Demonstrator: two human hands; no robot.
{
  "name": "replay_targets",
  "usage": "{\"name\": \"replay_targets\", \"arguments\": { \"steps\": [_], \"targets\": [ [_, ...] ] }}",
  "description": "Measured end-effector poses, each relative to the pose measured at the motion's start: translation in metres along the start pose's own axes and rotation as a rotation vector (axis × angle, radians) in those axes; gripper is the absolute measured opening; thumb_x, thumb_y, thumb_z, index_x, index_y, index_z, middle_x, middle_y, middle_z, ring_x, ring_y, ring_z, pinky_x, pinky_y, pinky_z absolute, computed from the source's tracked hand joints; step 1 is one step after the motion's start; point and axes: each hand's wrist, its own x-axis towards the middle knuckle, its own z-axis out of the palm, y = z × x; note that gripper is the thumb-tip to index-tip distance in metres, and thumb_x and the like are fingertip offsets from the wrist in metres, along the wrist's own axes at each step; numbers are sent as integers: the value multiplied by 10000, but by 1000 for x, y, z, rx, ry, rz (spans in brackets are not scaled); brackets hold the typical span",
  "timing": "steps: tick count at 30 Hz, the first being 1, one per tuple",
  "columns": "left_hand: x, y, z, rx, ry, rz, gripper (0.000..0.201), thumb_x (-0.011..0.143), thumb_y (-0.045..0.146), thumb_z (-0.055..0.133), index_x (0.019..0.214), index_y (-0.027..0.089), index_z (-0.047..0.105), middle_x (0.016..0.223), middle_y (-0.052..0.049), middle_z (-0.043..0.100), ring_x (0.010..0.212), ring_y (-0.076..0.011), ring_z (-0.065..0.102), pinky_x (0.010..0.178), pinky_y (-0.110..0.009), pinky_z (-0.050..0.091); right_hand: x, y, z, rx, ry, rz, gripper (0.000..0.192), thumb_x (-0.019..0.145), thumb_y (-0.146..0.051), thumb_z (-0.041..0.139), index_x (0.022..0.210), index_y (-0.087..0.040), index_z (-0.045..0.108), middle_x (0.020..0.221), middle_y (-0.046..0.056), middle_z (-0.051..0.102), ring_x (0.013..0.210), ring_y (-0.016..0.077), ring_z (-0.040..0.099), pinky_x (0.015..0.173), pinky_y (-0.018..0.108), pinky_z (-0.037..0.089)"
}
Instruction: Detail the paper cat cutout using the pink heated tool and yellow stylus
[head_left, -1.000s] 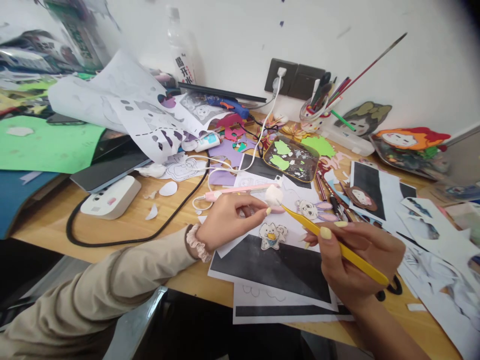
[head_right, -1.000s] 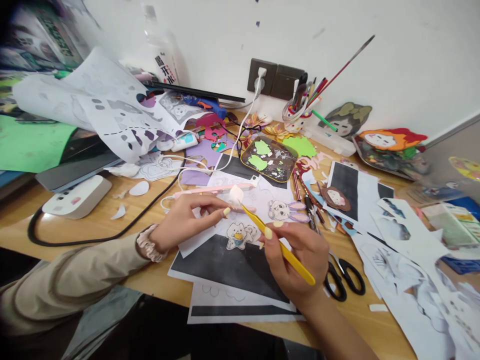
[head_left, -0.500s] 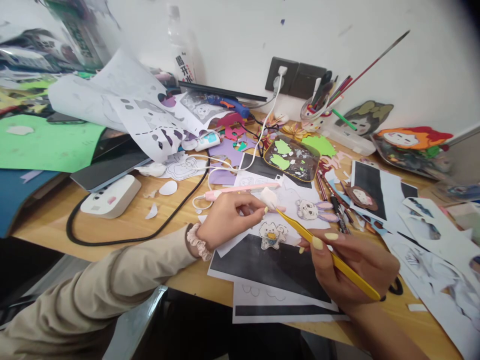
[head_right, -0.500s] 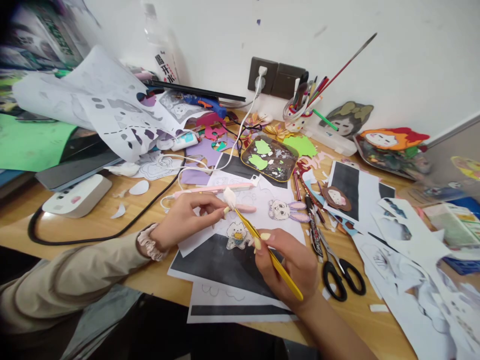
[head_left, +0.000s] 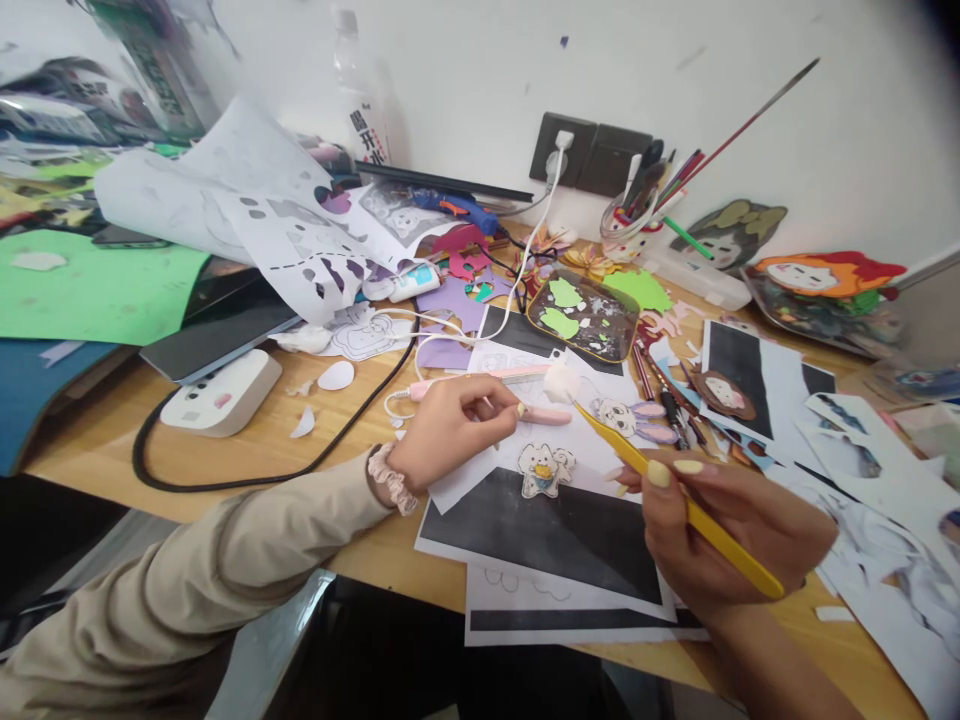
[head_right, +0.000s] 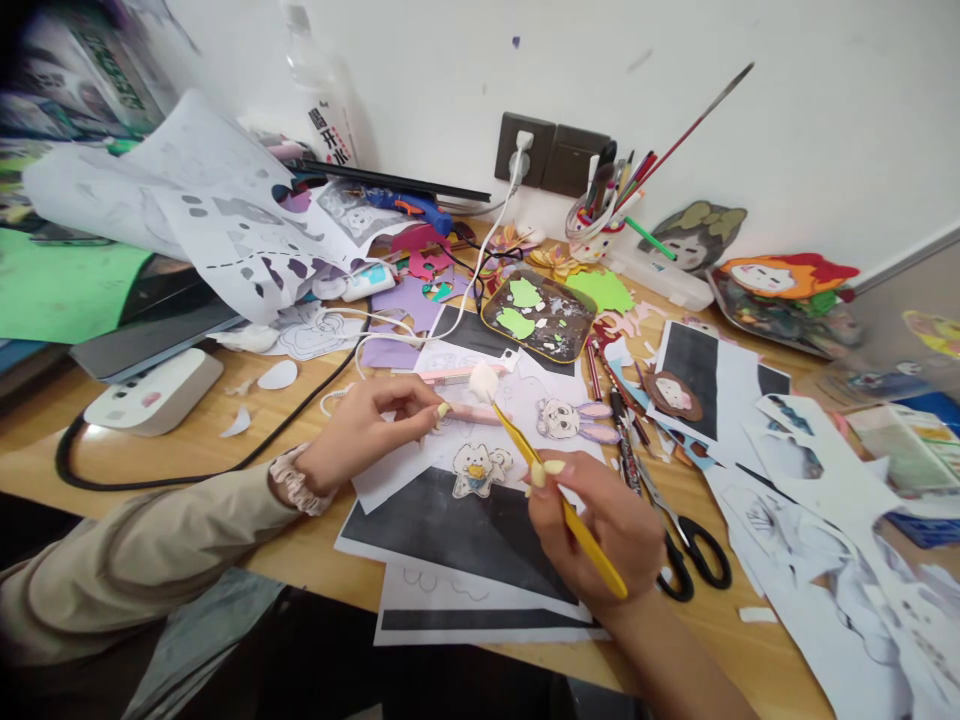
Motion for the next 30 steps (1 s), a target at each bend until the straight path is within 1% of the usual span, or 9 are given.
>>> {"name": "replay_targets", "arguments": {
  "steps": [2,4,7,10,13,16,20,24,30],
  "targets": [
    [1,-1,-1,25,22,1,146,709,263,482,688,144,565,627,5,555,531,-67,455,492,-185,365,-1,1,0,56,37,64,190,653,-117,541,806,-221,497,599,-19,622,507,141,585,416,245,442],
    [1,-1,-2,72,55,40,162,727,264,458,741,147,569,689,-6,573,560,-71,473,521,-190,380,-1,2,0,89,45,94,206,647,-110,550,819,-213,499,599,-19,624,505,142,589,406,240,438],
    [-1,-1,-3,191,99,159,212,740,276,441,856,153,569,765,-21,574,594,-76,492,575,-208,395,0,3,-1,85,67,124,192,643,-127,567,803,-211,502,606,-19,629,476,143,585,399,242,439],
    [-3,-2,-1,344,156,280,278,727,330,464,922,158,564,757,-29,567,613,-95,499,606,-236,399,1,2,-2,78,45,158,173,641,-138,576,782,-209,507,581,-22,627,451,142,579,404,243,448],
    [-5,-4,1,457,199,367,264,729,333,470,911,173,576,775,-33,583,647,-113,508,630,-255,393,2,1,-1,87,-11,143,169,642,-136,573,782,-207,510,574,-21,626,457,143,580,408,243,453],
    [-5,-5,2,487,194,416,193,754,278,447,846,190,592,754,-14,598,643,-107,510,612,-246,375,1,0,0,106,-28,124,196,642,-119,565,803,-210,502,582,-26,624,452,130,571,405,235,445],
    [-5,-3,1,480,185,406,168,757,238,438,798,186,593,700,3,594,623,-97,503,595,-240,359,1,-1,0,168,-35,104,224,643,-87,547,821,-210,493,599,-27,618,473,120,572,404,224,435],
    [-4,0,1,427,143,331,157,746,231,441,763,171,586,664,6,582,579,-82,500,598,-236,363,1,-1,-1,105,-78,16,203,635,-81,542,778,-219,503,624,-18,621,513,131,574,419,239,433],
    [-3,3,0,348,111,268,133,725,215,451,719,145,564,636,6,561,549,-69,494,567,-214,367,-2,-3,1,70,-76,-60,203,628,-74,540,756,-223,488,682,-7,626,534,123,556,411,230,415]
  ]
}}
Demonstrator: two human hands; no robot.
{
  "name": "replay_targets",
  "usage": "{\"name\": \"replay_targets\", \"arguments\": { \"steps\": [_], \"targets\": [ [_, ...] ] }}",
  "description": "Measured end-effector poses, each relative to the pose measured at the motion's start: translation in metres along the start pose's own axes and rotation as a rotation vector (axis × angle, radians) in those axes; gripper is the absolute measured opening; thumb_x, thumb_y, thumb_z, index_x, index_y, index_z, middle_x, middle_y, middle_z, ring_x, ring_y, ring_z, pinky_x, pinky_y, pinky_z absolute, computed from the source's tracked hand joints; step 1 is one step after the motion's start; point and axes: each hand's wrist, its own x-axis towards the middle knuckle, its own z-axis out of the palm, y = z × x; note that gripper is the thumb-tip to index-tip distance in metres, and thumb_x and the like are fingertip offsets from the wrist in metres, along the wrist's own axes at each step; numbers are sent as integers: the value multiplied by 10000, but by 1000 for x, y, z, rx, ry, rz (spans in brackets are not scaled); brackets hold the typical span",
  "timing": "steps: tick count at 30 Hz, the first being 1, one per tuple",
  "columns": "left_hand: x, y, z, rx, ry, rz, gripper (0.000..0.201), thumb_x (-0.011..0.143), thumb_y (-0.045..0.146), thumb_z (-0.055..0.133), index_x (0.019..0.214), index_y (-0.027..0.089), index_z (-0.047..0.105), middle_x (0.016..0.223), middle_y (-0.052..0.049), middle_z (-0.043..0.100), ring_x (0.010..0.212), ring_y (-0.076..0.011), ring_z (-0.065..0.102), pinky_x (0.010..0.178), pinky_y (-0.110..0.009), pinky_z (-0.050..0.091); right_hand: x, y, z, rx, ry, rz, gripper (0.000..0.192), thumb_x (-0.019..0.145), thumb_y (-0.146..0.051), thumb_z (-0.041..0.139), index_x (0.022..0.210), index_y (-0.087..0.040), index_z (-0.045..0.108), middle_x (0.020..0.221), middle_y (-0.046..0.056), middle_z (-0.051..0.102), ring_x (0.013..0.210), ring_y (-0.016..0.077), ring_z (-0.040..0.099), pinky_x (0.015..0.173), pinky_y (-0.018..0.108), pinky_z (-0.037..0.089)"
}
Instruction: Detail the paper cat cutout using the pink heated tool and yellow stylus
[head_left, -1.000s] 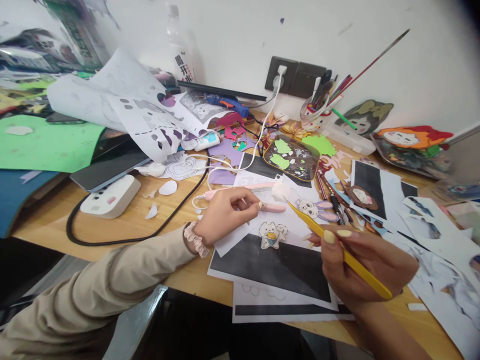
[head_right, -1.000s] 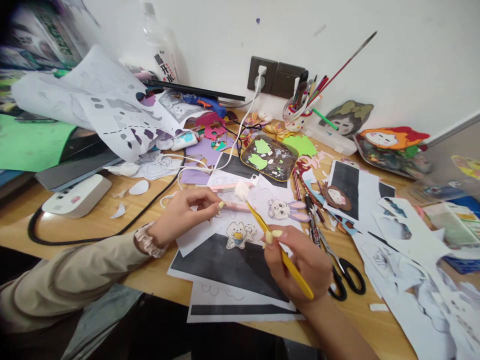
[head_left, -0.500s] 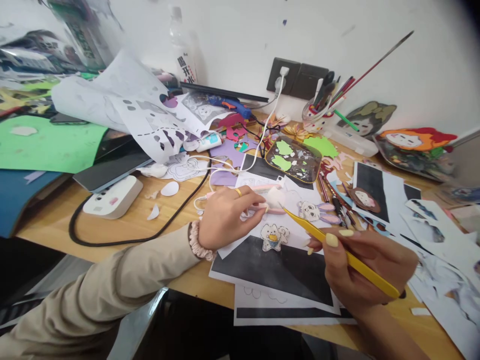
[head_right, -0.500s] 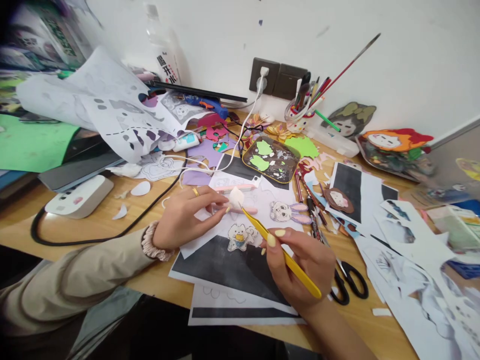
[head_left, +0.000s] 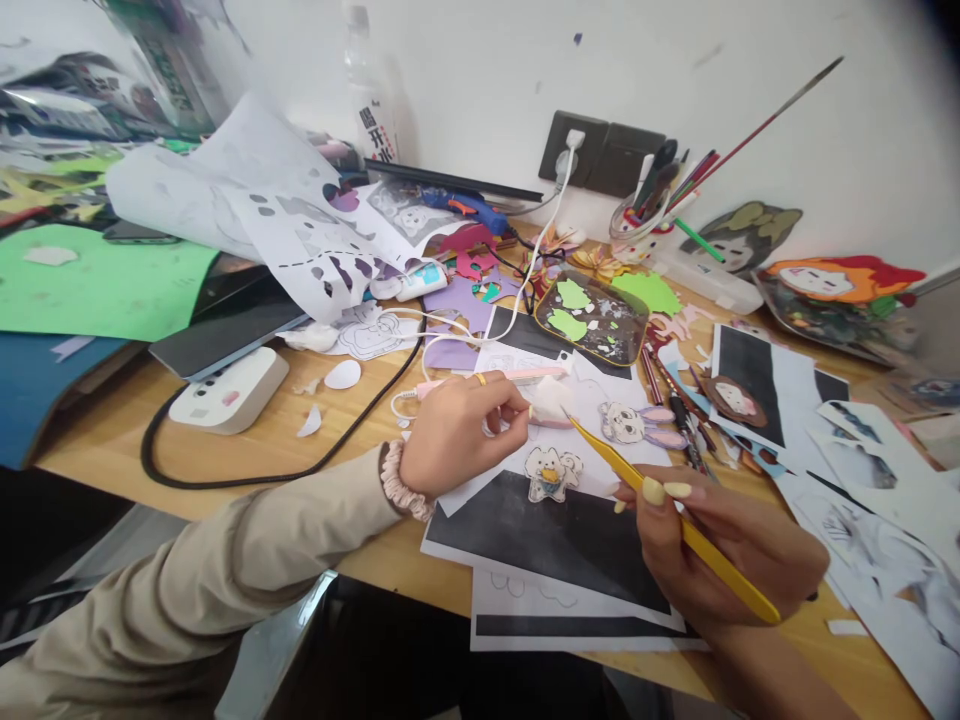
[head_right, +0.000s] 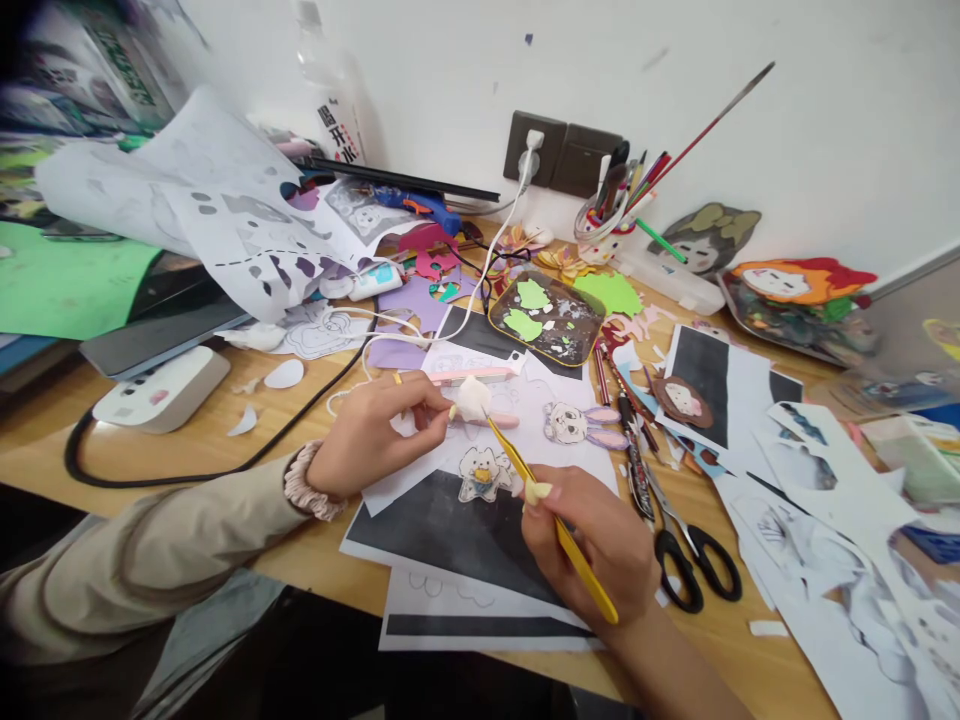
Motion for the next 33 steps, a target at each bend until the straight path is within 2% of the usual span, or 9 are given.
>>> {"name": "replay_targets", "arguments": {
  "steps": [7,11,17,20,24,28,33],
  "targets": [
    [1,0,0,-92,-17,-53,96,697,209,474,671,140,535,582,28,534,515,-51,472,519,-183,357,2,-1,-4,-79,-113,-129,182,654,-56,506,768,-198,498,701,10,611,533,102,543,423,205,412],
    [3,-1,-1,-183,-52,-111,91,680,208,489,630,138,519,559,30,521,495,-46,442,488,-169,349,4,-4,-7,-116,-176,-108,179,676,-41,483,804,-160,521,635,20,579,522,95,516,443,207,411],
    [5,-3,-1,-377,-140,-252,128,683,243,492,610,138,488,550,27,504,483,-49,426,455,-167,344,4,-2,-7,-69,-181,-191,233,638,-2,509,819,-146,481,709,49,567,566,97,508,476,211,426],
    [5,-3,-1,-393,-147,-267,124,679,240,496,613,136,491,560,24,503,491,-49,423,460,-170,342,8,-1,-7,-68,-199,-233,232,644,-11,500,826,-153,476,659,35,547,537,94,497,432,199,411],
    [5,-3,-1,-401,-144,-270,123,678,239,496,611,136,488,560,23,499,494,-50,420,462,-171,339,14,-3,-9,-106,-288,-239,164,690,-46,443,799,-161,486,549,3,487,449,77,444,374,184,378],
    [5,-3,-1,-397,-144,-271,121,679,240,495,618,136,493,563,23,501,493,-50,419,462,-174,337,14,-2,-9,-104,-257,-264,156,682,-36,441,756,-173,455,594,14,508,486,83,459,402,194,389],
    [6,-2,-2,-393,-146,-281,125,678,242,496,615,134,493,562,17,506,492,-52,418,463,-178,337,16,-3,-8,-91,-303,-220,143,687,-43,425,672,-185,442,549,4,493,453,82,438,375,193,361]
  ]
}}
